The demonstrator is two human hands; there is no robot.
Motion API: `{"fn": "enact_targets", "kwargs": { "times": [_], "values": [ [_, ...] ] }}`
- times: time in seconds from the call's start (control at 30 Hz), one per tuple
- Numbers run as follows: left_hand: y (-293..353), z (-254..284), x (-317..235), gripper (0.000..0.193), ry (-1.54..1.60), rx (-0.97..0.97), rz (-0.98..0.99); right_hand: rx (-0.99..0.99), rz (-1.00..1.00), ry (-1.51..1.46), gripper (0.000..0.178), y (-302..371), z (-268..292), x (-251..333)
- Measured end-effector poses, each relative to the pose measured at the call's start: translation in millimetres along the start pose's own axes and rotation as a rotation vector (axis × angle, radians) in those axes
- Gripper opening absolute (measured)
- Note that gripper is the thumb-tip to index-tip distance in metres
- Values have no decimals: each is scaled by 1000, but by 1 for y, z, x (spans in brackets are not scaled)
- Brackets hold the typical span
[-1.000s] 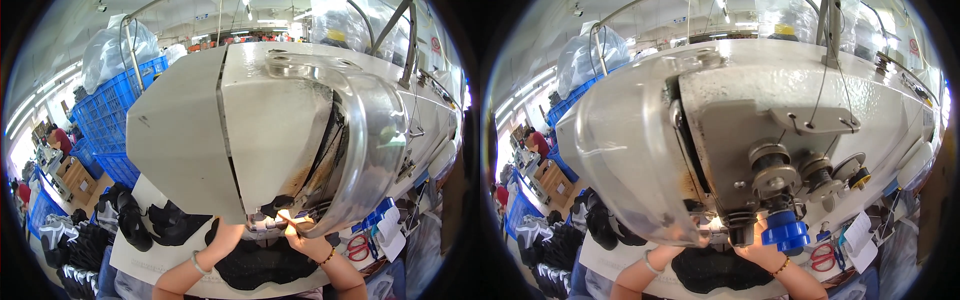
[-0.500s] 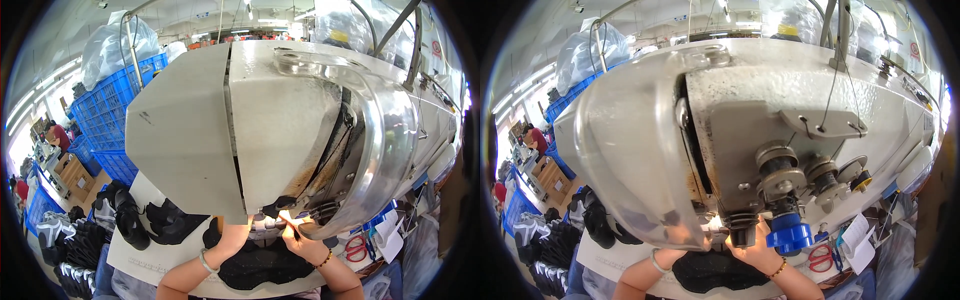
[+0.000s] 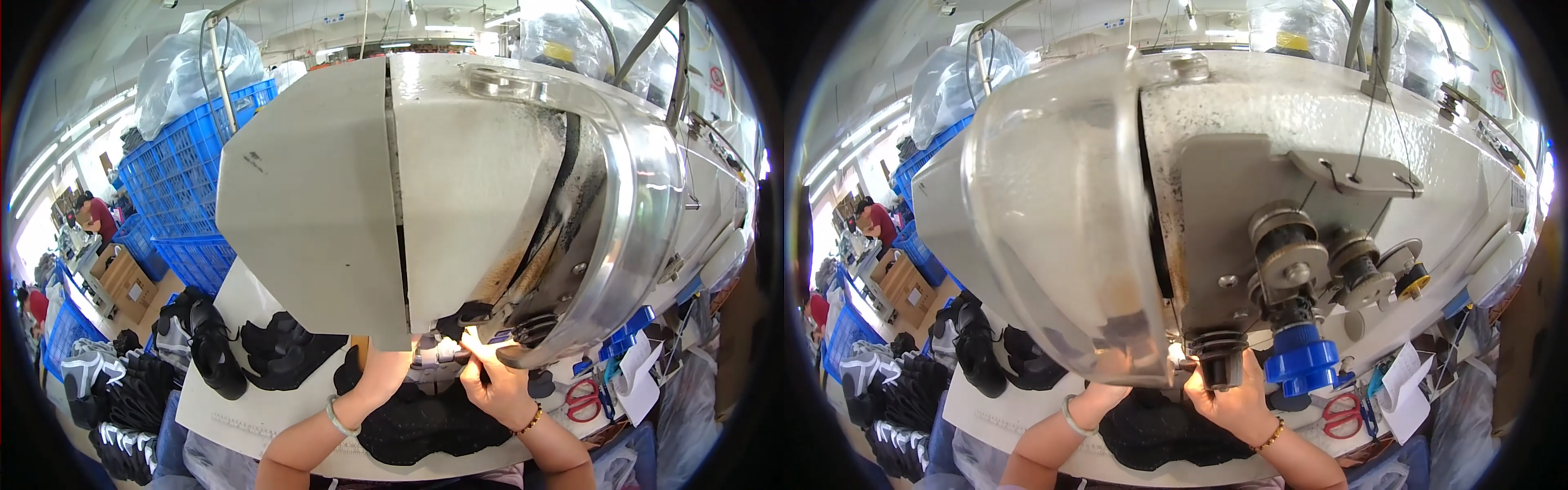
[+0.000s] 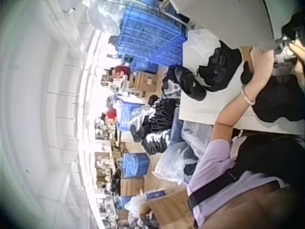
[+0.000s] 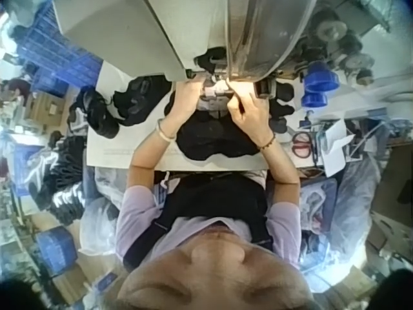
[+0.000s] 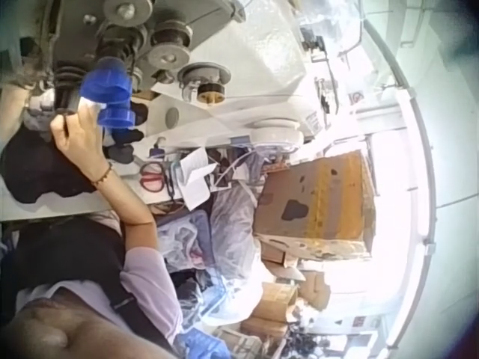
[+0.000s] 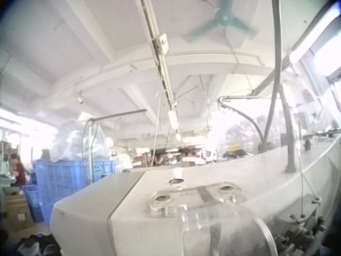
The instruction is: Stitch together black leather shoe components using an industrial sewing machine.
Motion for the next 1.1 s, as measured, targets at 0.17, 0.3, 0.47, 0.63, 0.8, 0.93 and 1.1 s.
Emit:
{"fn": "enact_targets", "kwargs": {
  "times": [0.17, 0.3, 0.47, 0.63, 0.8, 0.93, 1.1],
  "values": [
    [-1, 0, 3, 16, 115, -53, -43, -9, 0, 26, 32, 1, -1, 2],
    [0, -3, 16, 19, 254, 33, 176, 0, -44, -30, 31, 7, -3, -5],
    [7, -1, 43, 17, -87, -151, -119, 90, -136, -188, 24, 25, -15, -17],
    [11, 3, 12, 10, -173, -226, -149, 74, -158, -410, 8, 8, -11, -21],
    [10, 3, 3, 7, 226, -199, -64, 93, -18, -347, 8, 19, -20, -23],
    [12, 6, 2, 11, 107, -174, -97, 152, 80, -128, 9, 30, -24, -25],
    [11, 8, 14, 12, -36, -112, -41, 72, -28, -311, 17, 10, -14, -18]
  ]
}}
Point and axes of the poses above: each hand's wrist, its own y-axis away from the middle knuckle, its own z-axis out of the back of the hand, x = y × z, the point moved 5 cm from there along -y, towards the middle knuckle, and after that the axes turned 10 degrees about z, right-handed, at the moved point
